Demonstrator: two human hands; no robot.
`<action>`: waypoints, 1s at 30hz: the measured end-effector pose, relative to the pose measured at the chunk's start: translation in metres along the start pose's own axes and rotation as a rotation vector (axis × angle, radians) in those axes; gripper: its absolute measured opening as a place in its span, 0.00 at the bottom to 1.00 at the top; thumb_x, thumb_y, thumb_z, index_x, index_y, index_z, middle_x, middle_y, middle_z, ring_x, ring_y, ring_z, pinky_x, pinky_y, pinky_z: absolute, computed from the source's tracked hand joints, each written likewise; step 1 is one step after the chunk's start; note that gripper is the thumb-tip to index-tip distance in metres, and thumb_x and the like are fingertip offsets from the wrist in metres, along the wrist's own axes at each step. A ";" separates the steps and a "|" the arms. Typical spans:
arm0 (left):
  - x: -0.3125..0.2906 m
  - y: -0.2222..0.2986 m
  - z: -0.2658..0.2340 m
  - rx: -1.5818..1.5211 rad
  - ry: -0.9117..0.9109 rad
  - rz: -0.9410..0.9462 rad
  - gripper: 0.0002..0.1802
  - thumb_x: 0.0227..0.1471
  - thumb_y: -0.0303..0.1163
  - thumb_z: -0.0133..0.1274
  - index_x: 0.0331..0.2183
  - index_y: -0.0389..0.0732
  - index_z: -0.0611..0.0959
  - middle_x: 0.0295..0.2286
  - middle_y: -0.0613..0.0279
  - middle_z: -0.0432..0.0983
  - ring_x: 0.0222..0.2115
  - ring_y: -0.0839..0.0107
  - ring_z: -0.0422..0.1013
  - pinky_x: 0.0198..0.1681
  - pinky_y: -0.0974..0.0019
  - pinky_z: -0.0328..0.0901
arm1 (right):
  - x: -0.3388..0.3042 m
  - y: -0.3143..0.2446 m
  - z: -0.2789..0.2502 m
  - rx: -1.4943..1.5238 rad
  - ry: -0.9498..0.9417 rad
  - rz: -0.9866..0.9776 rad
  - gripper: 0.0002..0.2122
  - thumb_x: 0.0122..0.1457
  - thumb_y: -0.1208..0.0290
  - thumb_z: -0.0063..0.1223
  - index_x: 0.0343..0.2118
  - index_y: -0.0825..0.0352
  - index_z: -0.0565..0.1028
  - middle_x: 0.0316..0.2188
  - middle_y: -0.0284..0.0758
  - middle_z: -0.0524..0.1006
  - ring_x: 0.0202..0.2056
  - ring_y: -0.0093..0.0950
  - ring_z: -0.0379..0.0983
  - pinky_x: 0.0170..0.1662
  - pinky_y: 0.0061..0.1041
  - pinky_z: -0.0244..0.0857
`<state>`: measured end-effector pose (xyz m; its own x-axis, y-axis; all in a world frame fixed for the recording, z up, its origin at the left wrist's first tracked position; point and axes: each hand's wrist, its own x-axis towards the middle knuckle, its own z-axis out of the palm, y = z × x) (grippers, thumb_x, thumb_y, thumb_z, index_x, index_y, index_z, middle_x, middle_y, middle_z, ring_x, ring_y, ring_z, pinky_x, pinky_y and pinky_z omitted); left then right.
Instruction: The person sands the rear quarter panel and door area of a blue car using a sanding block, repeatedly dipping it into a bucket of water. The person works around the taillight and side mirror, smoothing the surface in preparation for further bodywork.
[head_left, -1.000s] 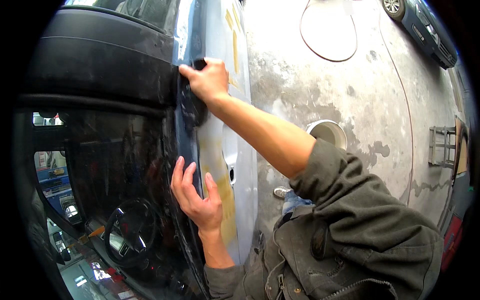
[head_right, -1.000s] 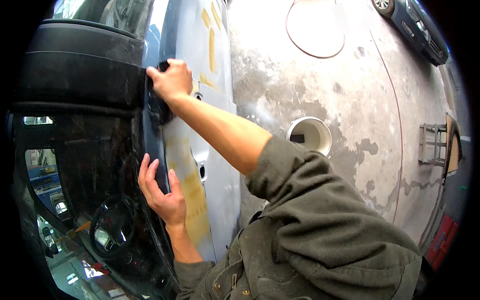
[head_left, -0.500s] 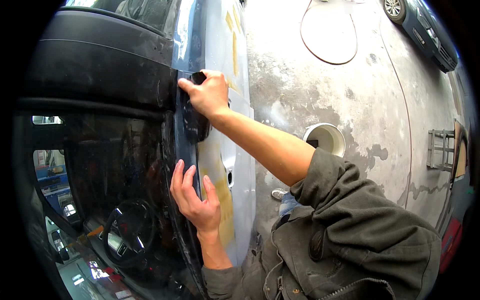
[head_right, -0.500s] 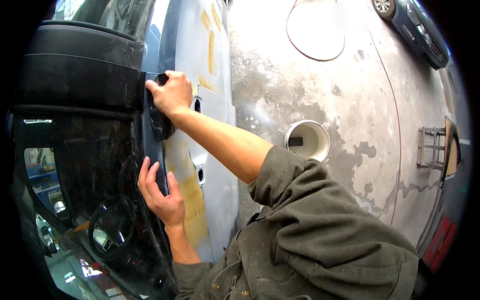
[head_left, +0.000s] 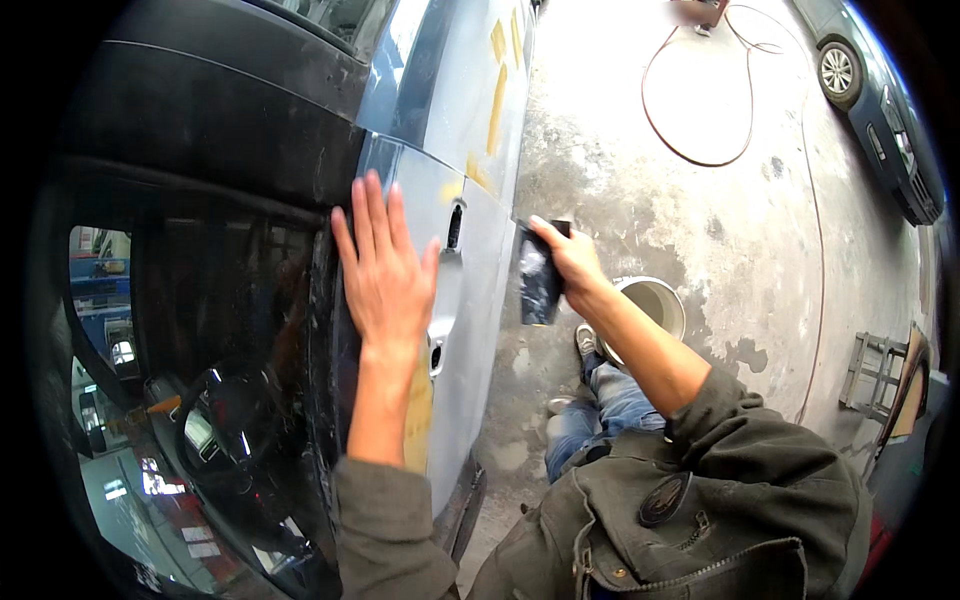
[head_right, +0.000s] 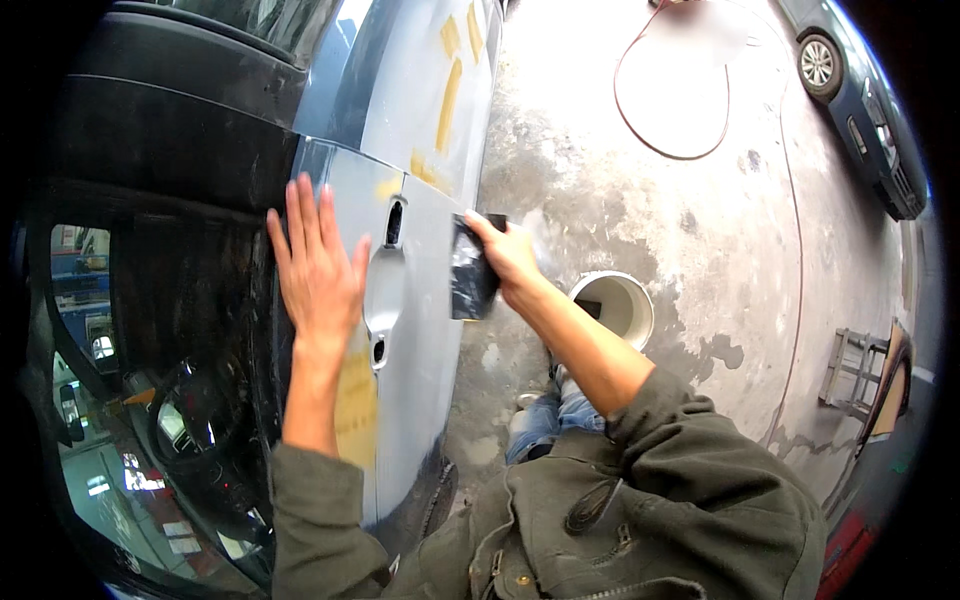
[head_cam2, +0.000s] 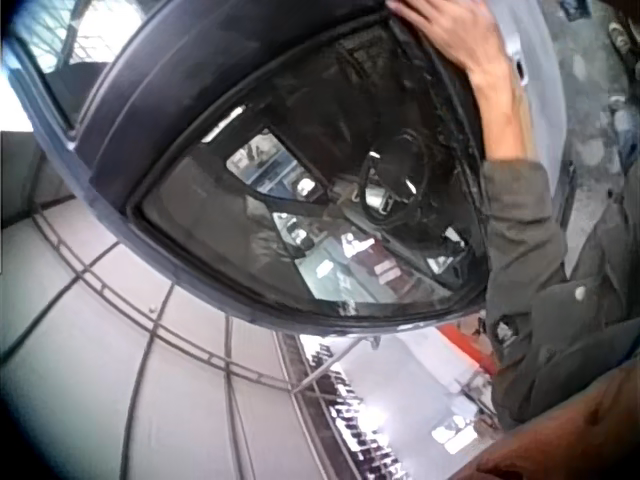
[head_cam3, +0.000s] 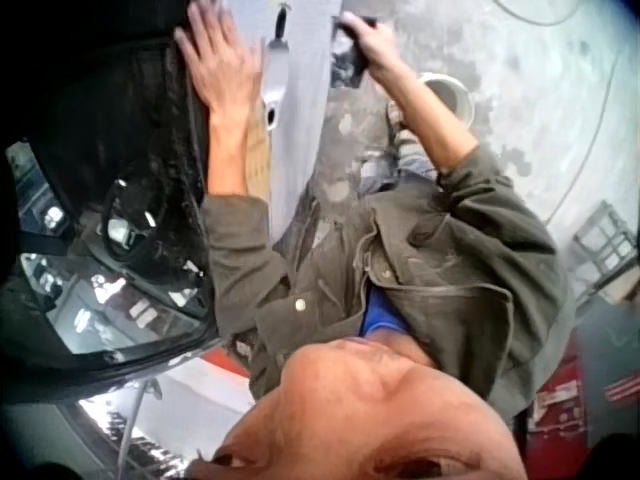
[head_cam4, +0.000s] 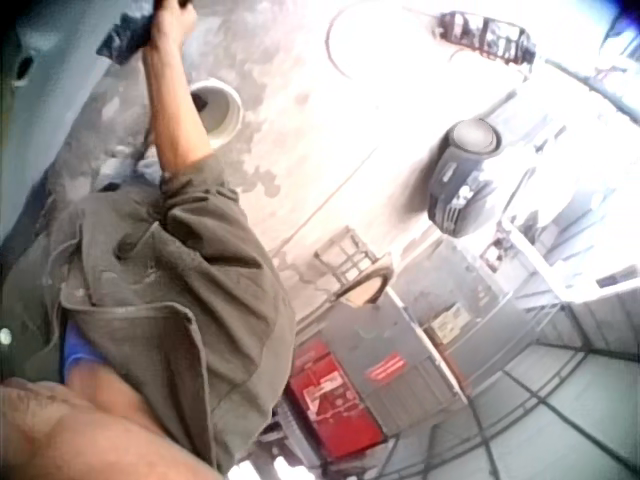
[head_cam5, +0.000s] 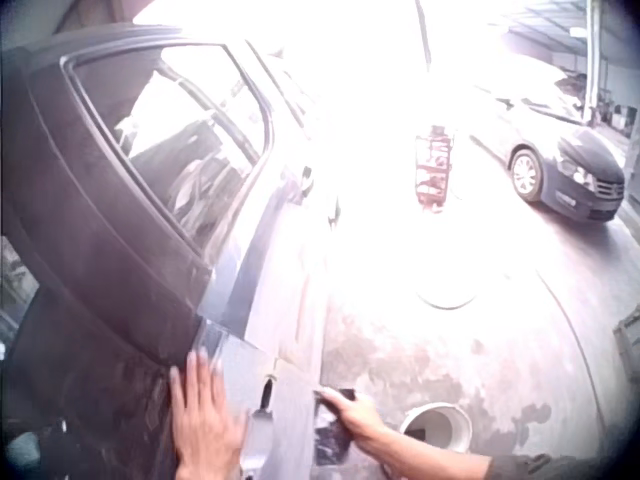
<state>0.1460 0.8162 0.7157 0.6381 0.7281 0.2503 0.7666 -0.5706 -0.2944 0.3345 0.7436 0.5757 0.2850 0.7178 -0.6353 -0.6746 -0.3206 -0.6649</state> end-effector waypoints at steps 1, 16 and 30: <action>0.017 -0.002 0.010 -0.008 0.034 0.017 0.44 0.56 0.47 0.56 0.65 0.32 0.60 0.68 0.46 0.47 0.70 0.55 0.42 0.72 0.53 0.38 | -0.003 0.003 -0.020 -0.017 0.038 0.024 0.13 0.58 0.60 0.65 0.34 0.67 0.81 0.28 0.29 0.80 0.28 0.20 0.74 0.35 0.24 0.68; -0.086 0.016 -0.019 0.118 0.072 -0.223 0.40 0.58 0.41 0.55 0.64 0.31 0.61 0.67 0.44 0.51 0.69 0.53 0.46 0.71 0.53 0.44 | -0.092 0.015 -0.174 -0.097 -0.269 0.126 0.10 0.58 0.74 0.61 0.42 0.67 0.78 0.35 0.32 0.82 0.35 0.24 0.79 0.43 0.24 0.72; -0.150 0.179 -0.039 -1.548 0.403 -0.896 0.12 0.60 0.36 0.60 0.37 0.38 0.78 0.29 0.73 0.72 0.30 0.84 0.66 0.35 0.77 0.63 | -0.123 -0.048 -0.061 -0.448 -1.113 0.013 0.19 0.54 0.75 0.68 0.48 0.67 0.74 0.39 0.26 0.77 0.43 0.18 0.71 0.46 0.24 0.68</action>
<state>0.1907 0.5897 0.6617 -0.1555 0.9843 0.0839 0.0672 -0.0742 0.9950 0.3737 0.6327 0.6619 -0.6138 0.7829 -0.1016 -0.3130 -0.3595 -0.8791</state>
